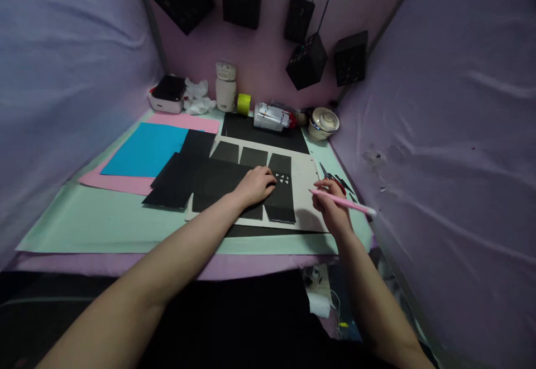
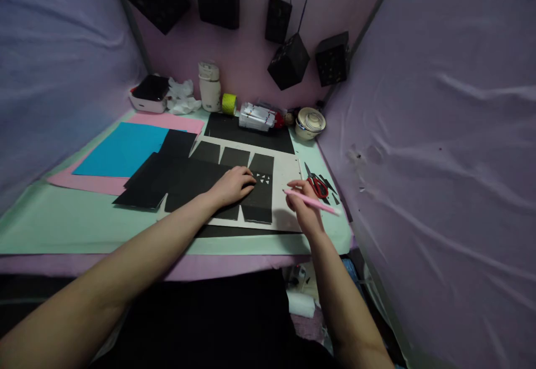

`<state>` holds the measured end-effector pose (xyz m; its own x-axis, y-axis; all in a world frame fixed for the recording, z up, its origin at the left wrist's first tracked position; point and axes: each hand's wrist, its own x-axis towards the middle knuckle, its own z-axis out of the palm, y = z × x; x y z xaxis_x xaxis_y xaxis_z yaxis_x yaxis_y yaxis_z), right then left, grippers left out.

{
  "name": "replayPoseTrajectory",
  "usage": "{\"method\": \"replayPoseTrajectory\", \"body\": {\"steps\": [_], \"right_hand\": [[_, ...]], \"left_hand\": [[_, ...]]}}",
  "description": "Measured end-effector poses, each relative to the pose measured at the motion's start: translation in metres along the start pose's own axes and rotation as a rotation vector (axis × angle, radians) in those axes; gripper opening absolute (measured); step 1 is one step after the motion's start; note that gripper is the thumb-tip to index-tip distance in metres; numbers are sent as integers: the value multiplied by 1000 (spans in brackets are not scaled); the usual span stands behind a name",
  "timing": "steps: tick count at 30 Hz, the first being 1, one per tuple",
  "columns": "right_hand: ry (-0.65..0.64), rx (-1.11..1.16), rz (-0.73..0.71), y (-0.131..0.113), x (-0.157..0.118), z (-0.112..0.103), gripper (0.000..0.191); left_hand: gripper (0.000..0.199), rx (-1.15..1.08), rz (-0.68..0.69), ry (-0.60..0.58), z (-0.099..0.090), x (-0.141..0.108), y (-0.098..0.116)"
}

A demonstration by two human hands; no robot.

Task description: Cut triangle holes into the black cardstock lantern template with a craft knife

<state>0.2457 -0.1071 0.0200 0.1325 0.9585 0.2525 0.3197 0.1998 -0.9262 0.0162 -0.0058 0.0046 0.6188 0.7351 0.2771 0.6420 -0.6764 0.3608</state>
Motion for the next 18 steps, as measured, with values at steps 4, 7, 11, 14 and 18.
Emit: {"method": "replayPoseTrajectory", "body": {"steps": [4,7,11,14,18], "right_hand": [[-25,126,112,13,62,33,31],[-53,152,127,18,68,40,43],[-34,71,94,21,56,30,37],[3,-13,37,22,47,22,27],[-37,-73,1,21,42,19,19]], "left_hand": [[22,26,-42,-48,-9,1,7],[21,80,-115,-144,-18,9,17],[15,127,-203,-201,-18,25,29],[18,68,-253,-110,-6,30,32],[15,-52,-347,-38,8,30,29]]}}
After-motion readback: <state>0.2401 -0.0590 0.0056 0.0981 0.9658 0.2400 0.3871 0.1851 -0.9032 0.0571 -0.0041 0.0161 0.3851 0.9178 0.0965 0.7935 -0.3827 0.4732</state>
